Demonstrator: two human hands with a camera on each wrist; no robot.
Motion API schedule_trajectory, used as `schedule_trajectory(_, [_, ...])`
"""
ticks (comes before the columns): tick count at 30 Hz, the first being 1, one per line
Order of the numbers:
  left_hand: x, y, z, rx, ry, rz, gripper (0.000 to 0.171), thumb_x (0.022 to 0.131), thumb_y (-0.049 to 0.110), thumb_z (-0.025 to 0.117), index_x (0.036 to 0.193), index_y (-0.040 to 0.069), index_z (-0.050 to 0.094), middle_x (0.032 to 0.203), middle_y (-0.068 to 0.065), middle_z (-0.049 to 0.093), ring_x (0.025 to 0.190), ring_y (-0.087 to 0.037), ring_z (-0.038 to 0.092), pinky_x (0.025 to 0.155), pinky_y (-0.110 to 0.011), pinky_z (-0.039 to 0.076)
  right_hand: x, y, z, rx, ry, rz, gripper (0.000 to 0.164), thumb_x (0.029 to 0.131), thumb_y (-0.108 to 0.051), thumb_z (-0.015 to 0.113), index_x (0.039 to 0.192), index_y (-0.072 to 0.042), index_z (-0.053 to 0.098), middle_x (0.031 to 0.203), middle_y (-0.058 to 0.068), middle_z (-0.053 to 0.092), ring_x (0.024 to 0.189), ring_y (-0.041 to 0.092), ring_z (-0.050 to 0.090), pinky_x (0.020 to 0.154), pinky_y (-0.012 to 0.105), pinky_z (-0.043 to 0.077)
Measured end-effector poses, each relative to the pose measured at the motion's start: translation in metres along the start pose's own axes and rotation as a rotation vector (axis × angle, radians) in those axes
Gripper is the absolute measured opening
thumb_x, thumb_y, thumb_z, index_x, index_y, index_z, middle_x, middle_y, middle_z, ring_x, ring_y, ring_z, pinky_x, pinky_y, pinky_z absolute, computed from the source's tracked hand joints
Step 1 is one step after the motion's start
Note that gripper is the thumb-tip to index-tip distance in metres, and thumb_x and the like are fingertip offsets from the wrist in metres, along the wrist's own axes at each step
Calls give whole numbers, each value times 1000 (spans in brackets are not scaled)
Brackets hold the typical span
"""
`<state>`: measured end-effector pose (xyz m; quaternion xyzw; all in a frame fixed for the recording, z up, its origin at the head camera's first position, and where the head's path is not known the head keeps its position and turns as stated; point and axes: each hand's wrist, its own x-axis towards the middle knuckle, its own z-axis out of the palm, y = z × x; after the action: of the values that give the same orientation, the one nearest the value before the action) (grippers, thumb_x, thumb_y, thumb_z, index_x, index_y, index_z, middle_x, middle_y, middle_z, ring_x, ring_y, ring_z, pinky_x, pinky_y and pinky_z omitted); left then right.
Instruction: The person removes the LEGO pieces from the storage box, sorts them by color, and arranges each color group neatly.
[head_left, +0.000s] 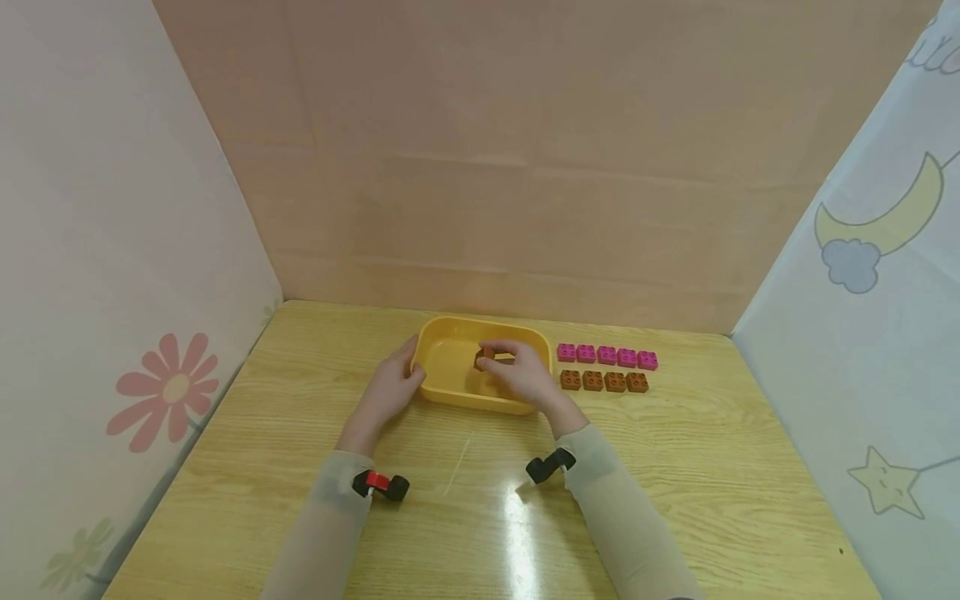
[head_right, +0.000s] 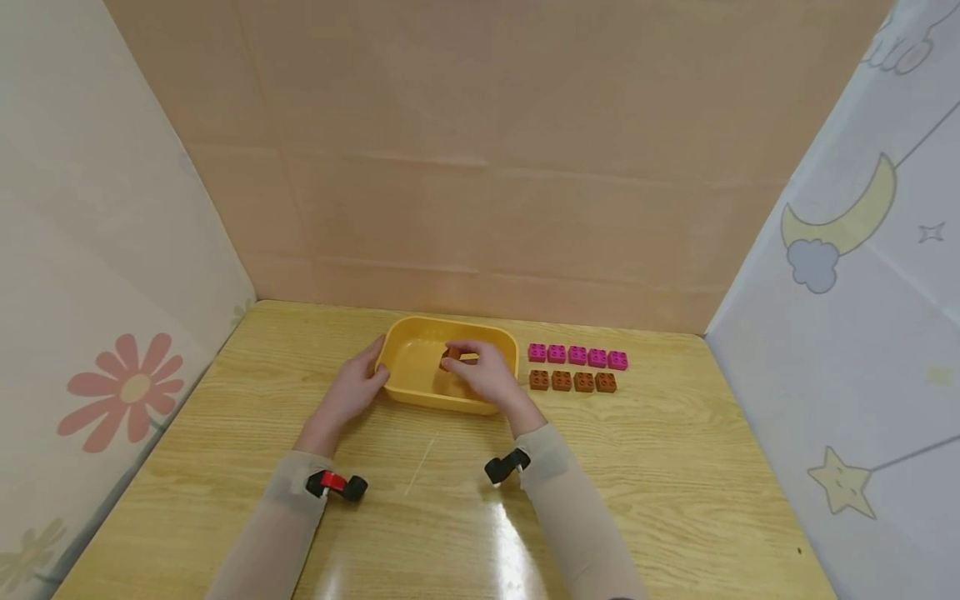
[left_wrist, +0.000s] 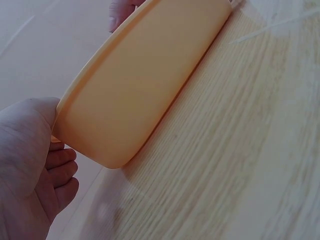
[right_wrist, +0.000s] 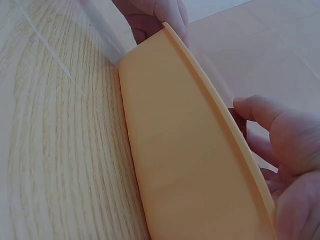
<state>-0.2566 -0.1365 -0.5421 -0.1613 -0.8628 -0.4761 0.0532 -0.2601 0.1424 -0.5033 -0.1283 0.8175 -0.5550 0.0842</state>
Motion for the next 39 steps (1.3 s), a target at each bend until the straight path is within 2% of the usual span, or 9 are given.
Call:
schedule_trajectory(4, [0,0,1,2,1,-6,64,103,9,55,165,1,38,166,-17,44,154,-33,39,127,-50,32,-2,-1,-1,45,14,4,52,101,-24,78,146,-2,64,137,11,66,116,31,73,90,41,64])
schedule_trajectory(9, [0,-1,1,9,1,-5,65,103,10,54,165,1,38,166,-17,44,154,-33,39,127,-50,32,-3,-2,-1,13,74,13,51,97,-33,82,141,-10,68,135,8,65,116,29,70,88,39,64])
schedule_trajectory(13, [-1,0,1,6,-1,-9,65,103,12,54,165,3,38,165,-16,45,154,-32,40,127,-50,32,-3,-2,-1,13,101,20,46,96,-32,84,137,-15,70,133,7,67,118,29,67,88,41,63])
schedule_trajectory(21, [-2,2,0,6,-2,-9,65,103,12,54,166,4,38,165,-15,45,154,-32,40,127,-49,33,-5,-2,-1,1,142,-44,44,96,-25,84,136,-13,72,127,8,69,113,29,65,80,32,61])
schedule_trajectory(25, [-1,3,0,-1,-3,-4,65,103,11,54,166,4,39,165,-15,46,153,-32,41,127,-49,33,-5,-2,-2,-4,159,-70,52,98,-23,82,145,-11,66,132,9,68,114,30,65,83,33,61])
schedule_trajectory(27, [-1,3,0,-5,-4,4,66,102,9,54,166,3,39,165,-16,47,153,-33,41,126,-51,33,-6,-2,-4,-10,171,-83,55,98,-23,82,148,-10,64,133,9,67,115,29,64,88,35,61])
schedule_trajectory(33, [0,3,0,0,-10,3,65,102,7,55,165,1,38,165,-17,45,153,-33,41,127,-50,33,-13,-6,-15,-19,210,-111,45,98,-27,82,139,-15,70,127,5,72,120,25,64,103,46,57])
schedule_trajectory(35, [0,3,0,5,-9,-1,66,102,7,55,165,0,37,166,-18,44,154,-33,40,127,-51,33,-15,-5,-20,-8,227,-118,44,98,-27,82,138,-16,71,126,4,73,121,24,65,103,45,57])
schedule_trajectory(39, [0,3,-1,10,-3,-1,65,102,7,54,165,-1,37,165,-19,45,153,-35,41,126,-52,33,-21,1,-34,37,264,-133,51,98,-23,81,145,-9,65,131,7,72,123,25,65,102,36,58])
